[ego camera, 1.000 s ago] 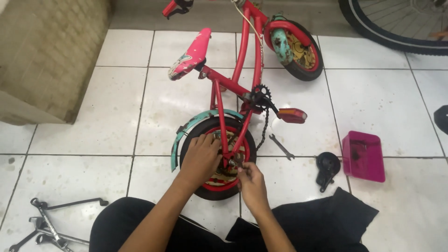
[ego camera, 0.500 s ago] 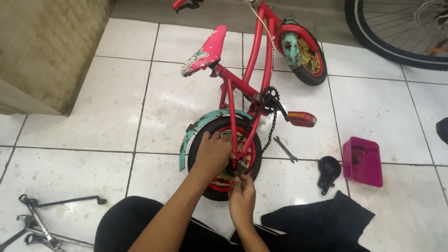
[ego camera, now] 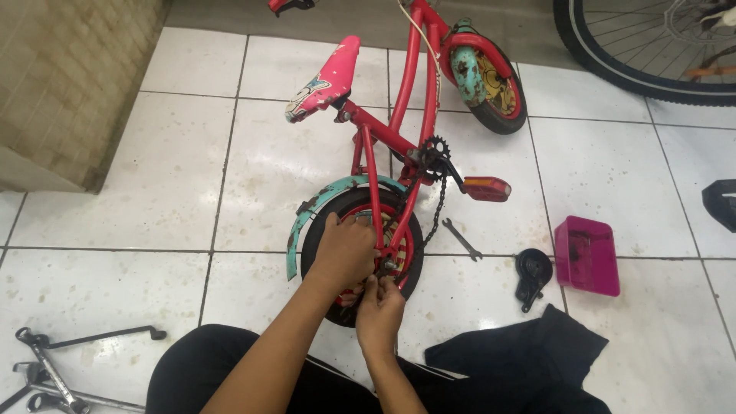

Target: The person sits on the floor and uses a wrench to tighten the axle nut on the rear wheel of a red children's bicycle. They then remove the chain guard and place it in a pink container before re-securing the wheel.

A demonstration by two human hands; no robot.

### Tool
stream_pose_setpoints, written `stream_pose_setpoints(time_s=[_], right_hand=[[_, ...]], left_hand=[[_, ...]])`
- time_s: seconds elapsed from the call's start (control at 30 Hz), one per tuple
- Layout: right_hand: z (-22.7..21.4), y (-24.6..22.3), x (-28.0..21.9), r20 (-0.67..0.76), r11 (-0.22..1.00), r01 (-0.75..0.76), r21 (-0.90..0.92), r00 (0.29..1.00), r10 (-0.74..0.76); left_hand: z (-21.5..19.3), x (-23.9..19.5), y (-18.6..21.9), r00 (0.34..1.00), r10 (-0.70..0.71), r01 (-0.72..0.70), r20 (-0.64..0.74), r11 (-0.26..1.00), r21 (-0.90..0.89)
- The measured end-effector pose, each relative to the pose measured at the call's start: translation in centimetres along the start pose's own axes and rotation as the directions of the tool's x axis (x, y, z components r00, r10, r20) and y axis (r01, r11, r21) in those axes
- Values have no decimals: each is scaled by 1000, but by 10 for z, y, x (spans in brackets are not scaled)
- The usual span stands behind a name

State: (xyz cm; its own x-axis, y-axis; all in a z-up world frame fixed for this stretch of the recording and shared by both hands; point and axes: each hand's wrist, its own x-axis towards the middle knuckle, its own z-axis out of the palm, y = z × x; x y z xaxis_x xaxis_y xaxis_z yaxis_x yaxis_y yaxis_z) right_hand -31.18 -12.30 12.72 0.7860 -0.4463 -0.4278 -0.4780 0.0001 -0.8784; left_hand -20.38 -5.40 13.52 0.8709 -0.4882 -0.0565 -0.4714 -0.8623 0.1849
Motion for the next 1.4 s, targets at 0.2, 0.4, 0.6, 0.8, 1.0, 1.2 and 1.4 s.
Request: stream_pose_setpoints(time_s=[0.2, 0.4, 0.6, 0.8, 1.0, 1.2, 1.4], right_hand=[[-7, -3, 8, 44, 999, -3, -41, 999, 5], [-39, 9, 32, 196, 877, 160, -453, 978, -77], [-67, 1, 53, 431, 673, 416, -612, 889, -157], [-88, -16, 68, 574, 500, 671, -547, 736, -359], [-85, 15, 53, 393, 856, 326, -400, 905, -161], [-50, 6, 20, 386, 988, -137, 66, 917, 101], [-16, -6, 8, 233, 904, -264, 338, 953, 191]], left_hand=[[6, 0, -1, 999, 0, 1, -40, 1000, 24], [10, -1, -2, 996, 0, -2, -87, 1000, -15], [-8, -2, -2, 998, 41, -39, 52, 998, -51], [-11, -2, -1, 998, 30, -25, 48, 994, -104], [6, 0, -1, 993, -18, 14, -113, 999, -43], [9, 0, -2, 993, -28, 25, -117, 999, -33], [8, 1, -3, 995, -33, 28, -99, 998, -54]])
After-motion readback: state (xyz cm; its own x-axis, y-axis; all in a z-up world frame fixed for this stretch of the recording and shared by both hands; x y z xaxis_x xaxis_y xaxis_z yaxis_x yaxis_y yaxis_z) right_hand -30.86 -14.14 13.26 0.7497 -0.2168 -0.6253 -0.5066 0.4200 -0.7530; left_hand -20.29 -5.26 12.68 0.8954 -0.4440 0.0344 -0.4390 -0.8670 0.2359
